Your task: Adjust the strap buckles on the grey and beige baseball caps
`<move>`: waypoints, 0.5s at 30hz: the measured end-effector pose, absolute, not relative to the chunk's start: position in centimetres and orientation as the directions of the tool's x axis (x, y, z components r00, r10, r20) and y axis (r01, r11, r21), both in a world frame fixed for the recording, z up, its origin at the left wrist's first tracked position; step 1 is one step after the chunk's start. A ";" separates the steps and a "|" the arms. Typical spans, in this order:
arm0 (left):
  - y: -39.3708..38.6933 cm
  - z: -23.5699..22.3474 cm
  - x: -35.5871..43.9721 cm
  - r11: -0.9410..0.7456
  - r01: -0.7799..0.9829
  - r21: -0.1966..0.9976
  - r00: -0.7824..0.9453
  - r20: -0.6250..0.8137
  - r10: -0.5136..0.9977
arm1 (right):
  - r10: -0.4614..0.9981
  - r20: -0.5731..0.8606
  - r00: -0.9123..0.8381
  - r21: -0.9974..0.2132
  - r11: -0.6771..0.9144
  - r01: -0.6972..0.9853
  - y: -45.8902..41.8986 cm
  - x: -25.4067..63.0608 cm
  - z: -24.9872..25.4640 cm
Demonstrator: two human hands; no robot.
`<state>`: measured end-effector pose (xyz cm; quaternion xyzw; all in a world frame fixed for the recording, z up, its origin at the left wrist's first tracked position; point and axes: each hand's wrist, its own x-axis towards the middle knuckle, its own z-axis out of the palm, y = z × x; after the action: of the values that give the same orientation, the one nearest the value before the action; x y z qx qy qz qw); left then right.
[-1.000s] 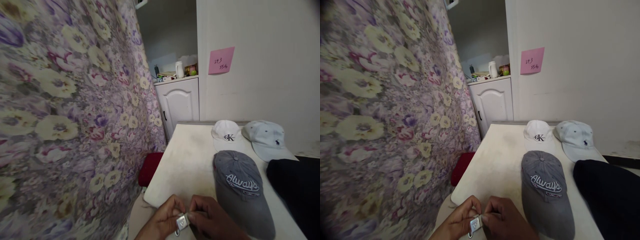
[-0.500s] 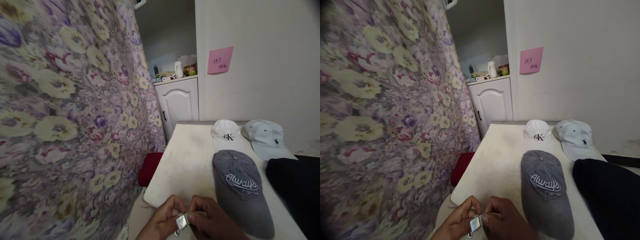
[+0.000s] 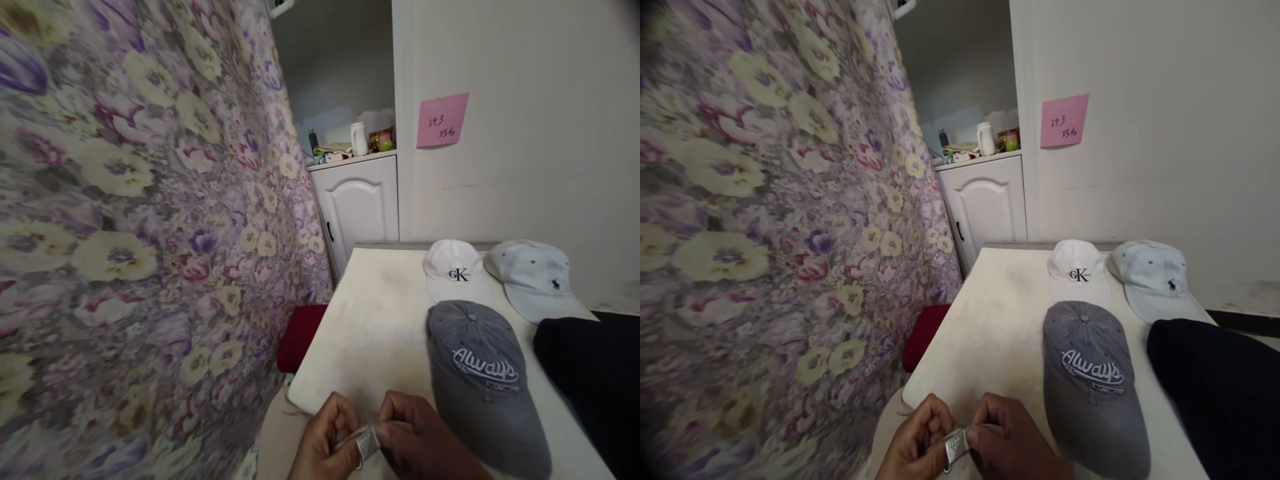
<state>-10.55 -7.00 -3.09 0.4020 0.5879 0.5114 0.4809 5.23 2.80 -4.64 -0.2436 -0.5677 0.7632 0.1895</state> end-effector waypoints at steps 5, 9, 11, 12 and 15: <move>-7.3 -2.4 -10.4 0.193 -0.071 0.979 -0.173 -0.203 0.964 | 0.560 -0.153 -0.815 -0.959 -0.284 -0.015 2.6 5.1 -4.8; -6.9 -0.4 -10.4 0.163 -0.126 0.979 -0.148 -0.181 0.972 | 0.550 -0.096 -0.830 -0.972 -0.231 -0.041 3.2 5.3 -3.8; -6.6 0.2 -10.4 0.163 -0.173 0.971 -0.147 -0.189 0.971 | 0.539 -0.100 -0.836 -0.964 -0.261 -0.052 3.4 5.4 -2.9; -6.4 0.5 -10.4 0.166 -0.205 0.964 -0.153 -0.200 0.968 | 0.533 -0.111 -0.839 -0.953 -0.296 -0.062 3.5 5.4 -2.4; -6.1 1.4 -10.5 0.197 -0.326 0.925 -0.156 -0.258 0.954 | 0.495 -0.118 -0.861 -0.889 -0.439 -0.131 3.4 5.0 -1.2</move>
<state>-10.47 -6.06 1.43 0.3030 0.5178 0.5566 0.5747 4.99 3.43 -1.21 -0.1841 -0.4947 0.8280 0.1890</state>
